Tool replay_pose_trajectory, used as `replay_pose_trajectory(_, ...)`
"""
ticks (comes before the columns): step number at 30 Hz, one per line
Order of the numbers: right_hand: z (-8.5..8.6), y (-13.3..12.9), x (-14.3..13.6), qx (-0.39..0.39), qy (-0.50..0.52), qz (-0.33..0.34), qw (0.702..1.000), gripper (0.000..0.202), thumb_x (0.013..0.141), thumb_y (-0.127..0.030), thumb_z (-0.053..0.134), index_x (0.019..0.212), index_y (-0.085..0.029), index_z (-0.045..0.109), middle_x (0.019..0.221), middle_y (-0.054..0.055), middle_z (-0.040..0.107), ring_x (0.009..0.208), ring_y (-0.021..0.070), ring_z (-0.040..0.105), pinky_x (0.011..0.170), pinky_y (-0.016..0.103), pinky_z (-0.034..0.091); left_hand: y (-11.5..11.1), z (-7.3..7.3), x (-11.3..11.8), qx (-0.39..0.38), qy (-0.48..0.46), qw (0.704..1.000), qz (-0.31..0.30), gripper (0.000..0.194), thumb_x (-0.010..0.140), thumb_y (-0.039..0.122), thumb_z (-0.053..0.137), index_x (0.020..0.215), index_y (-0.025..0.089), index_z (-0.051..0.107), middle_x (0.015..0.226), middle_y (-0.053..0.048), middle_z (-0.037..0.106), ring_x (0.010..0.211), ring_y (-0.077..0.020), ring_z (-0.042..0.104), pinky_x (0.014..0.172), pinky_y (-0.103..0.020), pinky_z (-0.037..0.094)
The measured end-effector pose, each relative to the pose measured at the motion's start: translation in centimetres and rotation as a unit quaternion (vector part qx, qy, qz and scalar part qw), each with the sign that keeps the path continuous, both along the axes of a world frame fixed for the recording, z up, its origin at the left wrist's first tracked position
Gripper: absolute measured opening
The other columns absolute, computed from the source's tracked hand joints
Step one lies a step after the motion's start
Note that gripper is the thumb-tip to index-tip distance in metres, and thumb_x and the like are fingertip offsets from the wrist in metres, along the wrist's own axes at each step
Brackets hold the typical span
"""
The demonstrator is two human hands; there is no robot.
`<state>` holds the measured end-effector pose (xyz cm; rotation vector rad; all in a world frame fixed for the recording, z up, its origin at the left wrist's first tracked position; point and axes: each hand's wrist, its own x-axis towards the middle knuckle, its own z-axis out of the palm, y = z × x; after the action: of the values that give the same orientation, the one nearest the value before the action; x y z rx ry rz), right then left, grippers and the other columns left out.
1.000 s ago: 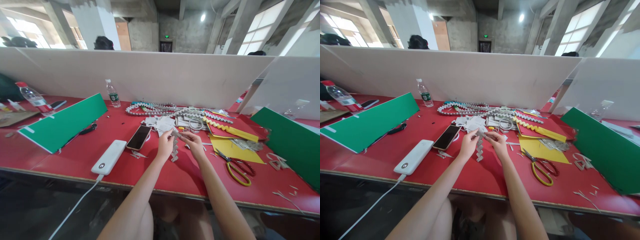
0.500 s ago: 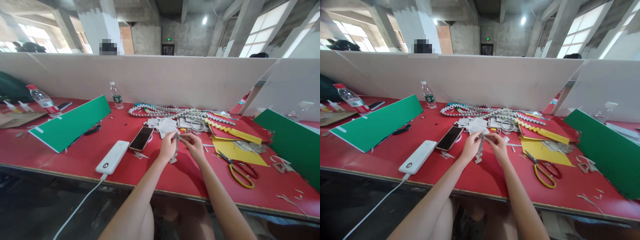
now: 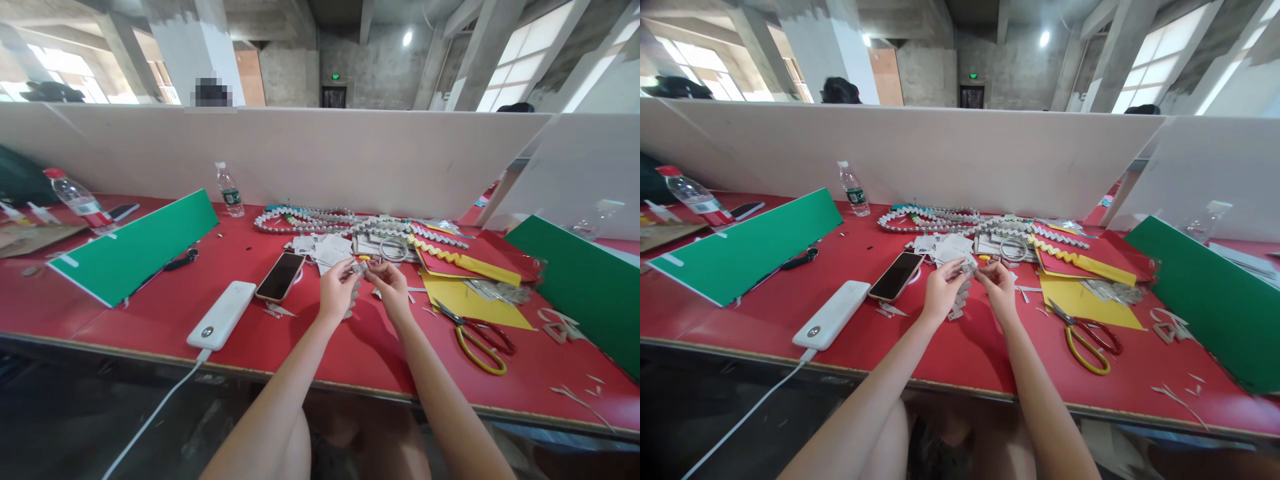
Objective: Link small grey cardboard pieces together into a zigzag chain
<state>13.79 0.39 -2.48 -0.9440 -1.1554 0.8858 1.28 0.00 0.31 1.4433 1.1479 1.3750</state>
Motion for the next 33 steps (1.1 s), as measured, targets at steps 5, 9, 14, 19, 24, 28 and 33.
replay_pose_trajectory(5, 0.0, 0.1, 0.0, -0.006, 0.041, 0.003, 0.999, 0.022, 0.067, -0.032, 0.068, 0.066, -0.021, 0.05, 0.068, -0.002, 0.058, 0.065, 0.0128, 0.055, 0.067, 0.028, 0.045, -0.2, 0.0, 0.4, -0.014, -0.049, 0.999, -0.009, 0.025, 0.072, 0.016, 0.062, 0.096, 0.012, 0.064, 0.092, -0.011, 0.069, 0.086, -0.0191, 0.065, 0.078, -0.029, 0.051)
replay_pose_trajectory(9, -0.3, 0.3, -0.1, -0.006, 0.062, 0.005, 0.998, 0.021, 0.068, -0.032, 0.066, 0.067, -0.021, 0.049, 0.07, -0.002, 0.057, 0.066, 0.0123, 0.053, 0.068, 0.027, 0.045, -0.4, 0.0, 0.8, 0.0, -0.051, 0.999, -0.001, 0.019, 0.075, 0.022, 0.06, 0.091, 0.013, 0.065, 0.088, -0.008, 0.07, 0.083, -0.0176, 0.065, 0.074, -0.027, 0.051)
replay_pose_trajectory(14, -0.3, 0.5, 0.0, -0.043, 0.109, 0.044, 0.992, 0.025, 0.065, -0.032, 0.068, 0.064, -0.022, 0.045, 0.067, -0.003, 0.057, 0.063, 0.0122, 0.054, 0.065, 0.027, 0.045, -0.1, -0.1, 0.2, 0.03, -0.034, 0.998, -0.036, 0.021, 0.077, 0.029, 0.058, 0.089, 0.014, 0.066, 0.086, -0.007, 0.07, 0.081, -0.0176, 0.064, 0.071, -0.027, 0.052)
replay_pose_trajectory(19, -0.3, 0.7, 0.5, -0.118, 0.124, 0.114, 0.979, 0.027, 0.062, -0.032, 0.069, 0.062, -0.022, 0.044, 0.061, -0.005, 0.054, 0.054, 0.011, 0.051, 0.054, 0.025, 0.043, -0.1, 0.3, -0.7, 0.03, -0.016, 0.995, -0.093, 0.02, 0.075, 0.027, 0.06, 0.091, 0.016, 0.064, 0.074, -0.004, 0.068, 0.07, -0.0158, 0.065, 0.065, -0.025, 0.052)
replay_pose_trajectory(24, -0.2, 0.7, 0.5, -0.138, 0.156, 0.149, 0.967, 0.026, 0.059, -0.028, 0.072, 0.062, -0.021, 0.047, 0.059, -0.005, 0.052, 0.05, 0.0084, 0.048, 0.049, 0.023, 0.041, -0.1, 0.5, -1.3, 0.01, -0.023, 0.992, -0.124, 0.018, 0.072, 0.025, 0.063, 0.087, 0.016, 0.06, 0.068, -0.001, 0.064, 0.061, -0.0132, 0.062, 0.062, -0.025, 0.052)
replay_pose_trajectory(28, -0.2, 0.6, 0.4, -0.156, 0.174, 0.17, 0.957, 0.026, 0.057, -0.025, 0.074, 0.061, -0.02, 0.049, 0.057, -0.006, 0.051, 0.049, 0.0079, 0.047, 0.049, 0.022, 0.04, 0.1, 0.4, -1.8, 0.011, -0.025, 0.987, -0.16, 0.02, 0.07, 0.026, 0.065, 0.085, 0.017, 0.056, 0.068, 0.0, 0.061, 0.064, -0.0131, 0.061, 0.065, -0.026, 0.051)
replay_pose_trajectory(33, -0.4, 0.6, 0.5, -0.164, 0.187, 0.201, 0.948, 0.022, 0.058, -0.023, 0.074, 0.061, -0.019, 0.052, 0.056, -0.006, 0.05, 0.048, 0.0067, 0.045, 0.048, 0.02, 0.038, -0.3, 0.6, -2.1, 0.032, 0.017, 0.981, -0.192, 0.013, 0.075, 0.025, 0.058, 0.084, 0.019, 0.051, 0.07, 0.002, 0.055, 0.062, -0.01, 0.057, 0.063, -0.023, 0.048)
